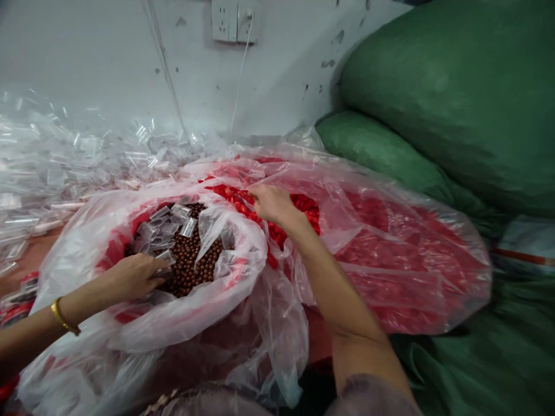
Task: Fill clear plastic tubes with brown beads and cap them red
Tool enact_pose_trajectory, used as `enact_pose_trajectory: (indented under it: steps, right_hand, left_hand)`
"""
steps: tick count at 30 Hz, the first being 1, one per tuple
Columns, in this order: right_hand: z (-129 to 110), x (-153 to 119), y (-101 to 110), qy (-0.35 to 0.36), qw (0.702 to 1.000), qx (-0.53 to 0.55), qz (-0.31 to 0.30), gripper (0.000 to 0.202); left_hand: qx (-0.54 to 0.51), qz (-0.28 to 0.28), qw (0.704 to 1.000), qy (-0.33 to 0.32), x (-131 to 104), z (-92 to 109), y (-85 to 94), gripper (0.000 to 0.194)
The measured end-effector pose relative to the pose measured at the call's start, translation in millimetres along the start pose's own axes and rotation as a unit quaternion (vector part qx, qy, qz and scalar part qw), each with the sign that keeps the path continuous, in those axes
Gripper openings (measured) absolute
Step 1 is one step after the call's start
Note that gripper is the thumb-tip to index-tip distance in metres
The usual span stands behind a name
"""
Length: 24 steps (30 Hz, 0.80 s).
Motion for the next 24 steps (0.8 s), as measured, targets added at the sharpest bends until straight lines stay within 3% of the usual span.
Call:
enact_pose_trajectory:
  steps: [2, 5, 9, 13, 15, 19, 21, 24]
  right_hand:
    - [21, -9, -18, 0.047, 0.997, -0.016, -0.061, 0.038]
    - [23, -18, -46, 0.093, 0.991, 0.008, -0.098, 0.041]
    - [16, -17, -67, 0.032, 0.995, 0.048, -0.078, 0.039]
    - [25, -16, -64, -0.041, 0.995, 0.086, -0.027, 0.036]
    - [41, -19, -56, -0.084, 0.99, 0.11, 0.032, 0.035]
    - [69, -32, -41, -0.153, 0.949, 0.237, 0.137, 0.034]
    - [71, -38, -37, -0.168, 0.919, 0.322, 0.157, 0.035]
    - [57, -48, -21, -0.159, 0.892, 0.374, 0.198, 0.037]
  left_hand:
    - [-0.011, -0.001, 1.0, -0.006, 8, 9, -1.3, 0.021]
    - [-0.037, 0.031, 0.999, 0.014, 27, 19, 2.8, 0.024]
    - [-0.103, 0.085, 0.989, 0.07, 53, 17, 5.7, 0.024]
    - [-0.247, 0.133, 0.955, 0.094, 60, 4, -1.6, 0.023]
    - [-0.386, 0.145, 0.906, 0.098, 56, -4, -6.8, 0.024]
    - [-0.626, 0.109, 0.765, 0.108, 41, -8, -12.9, 0.038]
    - [-0.696, 0.105, 0.704, 0.1, 34, -6, -8.2, 0.043]
    - [-0.755, 0.126, 0.64, 0.074, 30, -5, -0.7, 0.047]
Point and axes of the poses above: each hand's wrist, its own x-axis towards the middle knuckle, its own y-axis out of the back of the hand, z = x × y, the point moved 8 cm from there along x, towards the middle knuckle, and after that the axes turned 6 degrees about z, right-handed, at the moved point
